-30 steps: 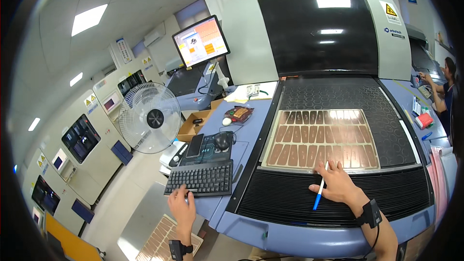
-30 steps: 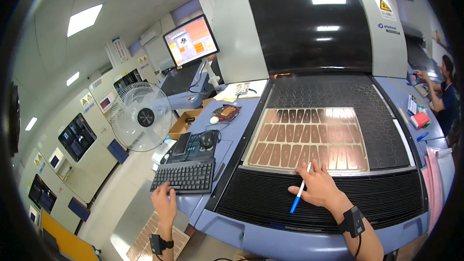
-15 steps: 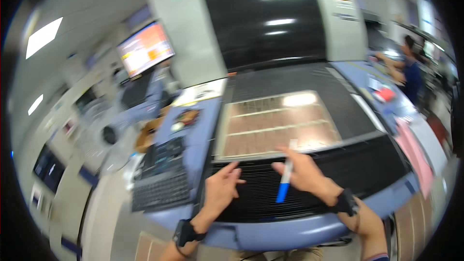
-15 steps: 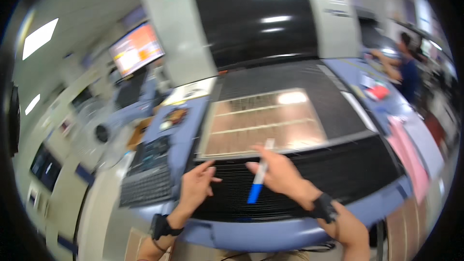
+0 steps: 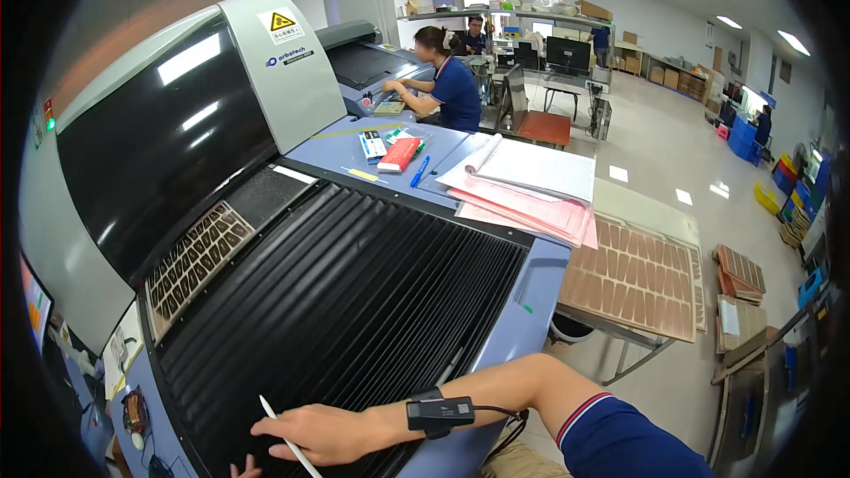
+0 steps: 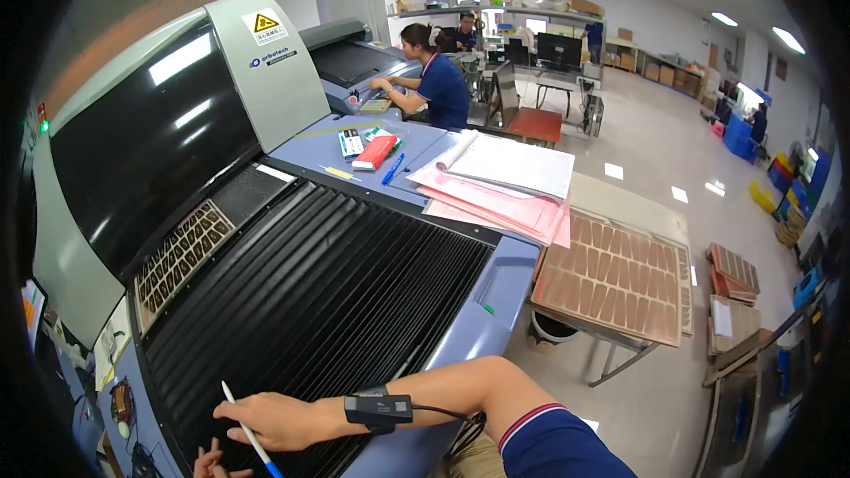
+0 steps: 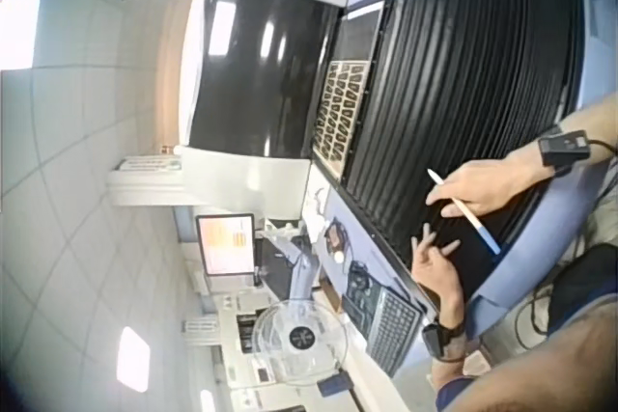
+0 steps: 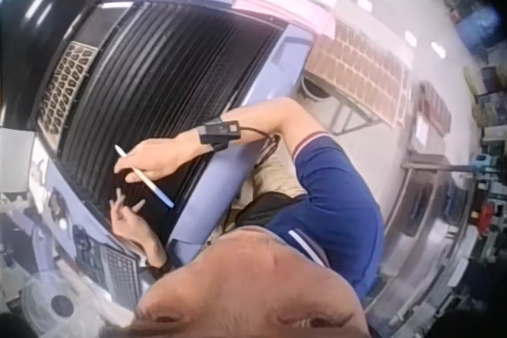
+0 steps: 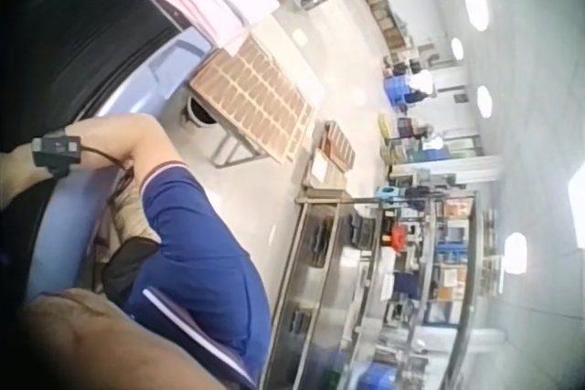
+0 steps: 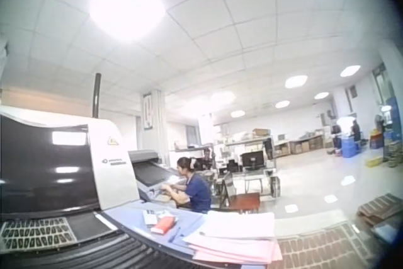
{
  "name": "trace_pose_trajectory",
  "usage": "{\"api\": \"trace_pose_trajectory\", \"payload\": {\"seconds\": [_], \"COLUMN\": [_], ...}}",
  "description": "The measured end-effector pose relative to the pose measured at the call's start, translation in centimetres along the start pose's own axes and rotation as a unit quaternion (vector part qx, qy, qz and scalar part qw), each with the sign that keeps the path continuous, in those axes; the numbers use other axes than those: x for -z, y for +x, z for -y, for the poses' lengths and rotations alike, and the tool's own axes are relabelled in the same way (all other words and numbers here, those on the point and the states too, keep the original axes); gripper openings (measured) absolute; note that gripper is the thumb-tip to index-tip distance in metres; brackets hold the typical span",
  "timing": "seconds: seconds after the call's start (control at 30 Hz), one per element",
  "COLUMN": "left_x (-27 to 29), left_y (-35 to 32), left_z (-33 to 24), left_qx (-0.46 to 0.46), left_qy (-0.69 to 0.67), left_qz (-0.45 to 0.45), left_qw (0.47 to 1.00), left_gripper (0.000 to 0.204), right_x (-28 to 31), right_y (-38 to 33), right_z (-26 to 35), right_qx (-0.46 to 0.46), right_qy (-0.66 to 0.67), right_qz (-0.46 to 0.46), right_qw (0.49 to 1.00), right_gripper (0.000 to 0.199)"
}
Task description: The recorder operates a machine interface using a computer and then manually inspects and marks metal sheets with a pen.
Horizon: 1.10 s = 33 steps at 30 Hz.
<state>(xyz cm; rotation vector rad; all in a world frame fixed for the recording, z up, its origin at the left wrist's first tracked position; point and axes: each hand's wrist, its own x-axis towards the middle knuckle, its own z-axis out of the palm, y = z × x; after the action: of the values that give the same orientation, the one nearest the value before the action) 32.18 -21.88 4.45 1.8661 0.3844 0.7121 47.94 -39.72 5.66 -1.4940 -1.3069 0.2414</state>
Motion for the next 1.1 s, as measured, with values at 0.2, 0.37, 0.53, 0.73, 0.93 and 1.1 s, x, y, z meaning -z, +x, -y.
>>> {"api": "trace_pose_trajectory", "payload": {"seconds": [0.2,0.37,0.53,0.73,0.93,1.1], "left_x": [-1.3,-2.4,-3.7,-4.0,-3.2,-3.1], "left_y": [-2.0,-2.6,-2.2,-2.2,-1.1,-3.2], "left_z": [-4.0,-4.1,-3.1,-3.8,-1.7,-3.3], "left_qx": [-0.002,0.114,0.017,0.003,0.025,0.060], "left_qy": [-0.047,-0.002,-0.082,-0.147,-0.285,-0.138], "left_qz": [0.224,0.172,0.150,0.199,0.242,0.162], "left_qw": [0.973,0.978,0.985,0.969,0.927,0.975], "left_gripper": [0.094,0.113,0.094,0.105,0.096,0.065], "right_x": [-2.5,-3.9,-4.6,-5.3,-4.4,-4.4], "right_y": [-0.2,-0.7,-1.3,-0.3,-0.6,-0.1], "right_z": [0.5,3.3,3.3,1.1,2.5,4.0], "right_qx": [-0.015,0.010,-0.055,-0.176,-0.194,-0.261], "right_qy": [0.137,0.021,0.043,0.272,0.264,0.332], "right_qz": [-0.069,-0.060,-0.082,-0.073,-0.114,-0.047], "right_qw": [0.988,0.998,0.994,0.943,0.938,0.905], "right_gripper": [0.020,0.019,0.012,0.031,0.041,0.018]}}
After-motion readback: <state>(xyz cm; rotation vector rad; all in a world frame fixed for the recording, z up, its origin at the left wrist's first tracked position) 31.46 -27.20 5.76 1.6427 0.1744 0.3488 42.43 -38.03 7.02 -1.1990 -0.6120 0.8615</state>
